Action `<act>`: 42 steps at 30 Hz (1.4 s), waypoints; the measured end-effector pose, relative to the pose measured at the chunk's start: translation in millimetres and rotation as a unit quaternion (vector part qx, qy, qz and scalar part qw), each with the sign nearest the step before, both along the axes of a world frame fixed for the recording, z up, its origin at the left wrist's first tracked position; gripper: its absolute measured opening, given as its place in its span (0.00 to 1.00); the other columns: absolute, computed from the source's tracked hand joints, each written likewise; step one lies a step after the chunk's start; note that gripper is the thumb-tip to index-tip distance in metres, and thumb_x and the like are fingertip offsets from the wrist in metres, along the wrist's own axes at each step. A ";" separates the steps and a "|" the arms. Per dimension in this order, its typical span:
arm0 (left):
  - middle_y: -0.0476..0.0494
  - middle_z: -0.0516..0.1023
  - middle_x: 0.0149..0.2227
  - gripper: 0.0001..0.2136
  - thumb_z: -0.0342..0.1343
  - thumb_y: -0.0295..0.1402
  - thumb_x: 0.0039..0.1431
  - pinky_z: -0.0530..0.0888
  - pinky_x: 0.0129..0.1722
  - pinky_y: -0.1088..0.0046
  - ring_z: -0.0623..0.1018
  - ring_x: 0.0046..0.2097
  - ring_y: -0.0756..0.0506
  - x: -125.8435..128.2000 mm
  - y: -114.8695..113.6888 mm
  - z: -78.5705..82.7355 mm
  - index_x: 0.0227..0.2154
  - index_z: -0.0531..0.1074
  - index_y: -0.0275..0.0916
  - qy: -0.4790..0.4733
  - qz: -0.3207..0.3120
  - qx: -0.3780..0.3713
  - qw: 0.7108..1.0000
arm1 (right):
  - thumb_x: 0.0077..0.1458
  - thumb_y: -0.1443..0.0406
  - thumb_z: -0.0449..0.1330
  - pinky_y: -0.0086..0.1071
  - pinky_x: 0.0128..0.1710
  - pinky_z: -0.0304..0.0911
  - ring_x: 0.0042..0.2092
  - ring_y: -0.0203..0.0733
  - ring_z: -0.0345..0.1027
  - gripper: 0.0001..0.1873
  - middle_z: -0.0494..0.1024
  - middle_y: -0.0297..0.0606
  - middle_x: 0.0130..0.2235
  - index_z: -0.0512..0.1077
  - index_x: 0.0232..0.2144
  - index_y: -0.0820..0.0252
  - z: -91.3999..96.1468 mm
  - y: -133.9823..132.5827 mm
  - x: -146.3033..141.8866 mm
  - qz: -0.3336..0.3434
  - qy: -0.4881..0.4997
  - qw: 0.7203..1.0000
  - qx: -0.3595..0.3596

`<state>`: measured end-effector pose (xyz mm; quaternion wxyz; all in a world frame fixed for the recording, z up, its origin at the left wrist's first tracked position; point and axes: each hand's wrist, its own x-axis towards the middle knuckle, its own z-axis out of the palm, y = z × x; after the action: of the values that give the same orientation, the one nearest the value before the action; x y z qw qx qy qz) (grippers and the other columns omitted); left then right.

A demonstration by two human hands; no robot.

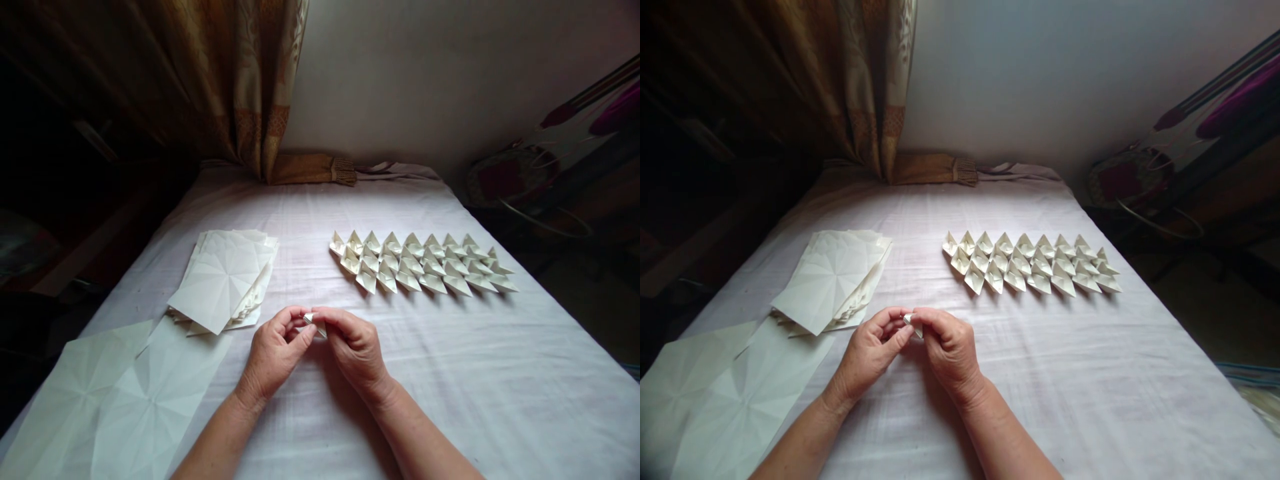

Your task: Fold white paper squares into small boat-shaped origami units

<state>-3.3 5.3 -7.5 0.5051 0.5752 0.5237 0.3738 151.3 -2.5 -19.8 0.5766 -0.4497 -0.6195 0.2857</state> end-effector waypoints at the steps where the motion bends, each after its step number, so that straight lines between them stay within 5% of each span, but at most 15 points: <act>1: 0.41 0.82 0.37 0.13 0.59 0.38 0.55 0.76 0.34 0.74 0.80 0.34 0.47 -0.1 0.3 0.3 0.41 0.75 0.36 -0.001 0.000 -0.004 1.000 | 0.57 0.73 0.56 0.28 0.38 0.74 0.38 0.38 0.79 0.13 0.84 0.36 0.38 0.79 0.36 0.54 -0.2 -0.3 0.1 0.003 -0.004 1.000 -0.003; 8: 0.45 0.79 0.32 0.15 0.59 0.41 0.53 0.73 0.28 0.78 0.76 0.27 0.51 1.7 2.1 6.8 0.38 0.75 0.36 0.014 0.027 -0.028 0.999 | 0.60 0.67 0.53 0.27 0.32 0.72 0.30 0.35 0.76 0.18 0.83 0.39 0.39 0.73 0.51 0.56 2.8 -1.2 4.5 0.004 -0.019 0.996 -0.089; 15: 0.46 0.79 0.30 0.13 0.61 0.42 0.50 0.71 0.27 0.78 0.73 0.26 0.51 1.1 3.1 8.4 0.34 0.75 0.37 0.004 0.044 -0.016 0.999 | 0.54 0.64 0.60 0.26 0.27 0.67 0.25 0.34 0.69 0.11 0.78 0.36 0.31 0.76 0.40 0.59 12.7 0.6 5.1 0.019 -0.059 0.995 -0.082; 29: 0.52 0.72 0.18 0.15 0.61 0.46 0.51 0.65 0.16 0.80 0.70 0.19 0.52 2.5 5.2 15.2 0.28 0.73 0.38 -0.035 0.052 -0.048 0.997 | 0.53 0.64 0.61 0.26 0.25 0.65 0.25 0.33 0.67 0.09 0.78 0.35 0.29 0.76 0.37 0.60 9.5 1.5 5.0 0.020 -0.032 0.993 -0.112; 35: 0.51 0.75 0.20 0.17 0.61 0.48 0.51 0.64 0.16 0.81 0.73 0.21 0.51 1.4 6.1 9.4 0.31 0.72 0.37 -0.058 0.107 -0.037 0.992 | 0.57 0.63 0.58 0.26 0.26 0.64 0.25 0.34 0.68 0.09 0.79 0.35 0.29 0.77 0.35 0.59 15.4 0.9 6.9 0.038 -0.084 0.991 -0.102; 42: 0.51 0.75 0.22 0.16 0.60 0.47 0.53 0.70 0.22 0.79 0.76 0.25 0.50 1.6 5.3 7.7 0.32 0.71 0.38 -0.060 0.083 -0.030 0.994 | 0.58 0.62 0.57 0.27 0.27 0.61 0.26 0.34 0.67 0.09 0.76 0.34 0.26 0.75 0.30 0.59 14.4 -0.2 5.2 0.036 -0.120 0.988 -0.087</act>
<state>-1.7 10.6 0.2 0.5201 0.4905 0.5494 0.4325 156.5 -2.6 -5.4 0.4460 -0.5064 -0.6730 0.3029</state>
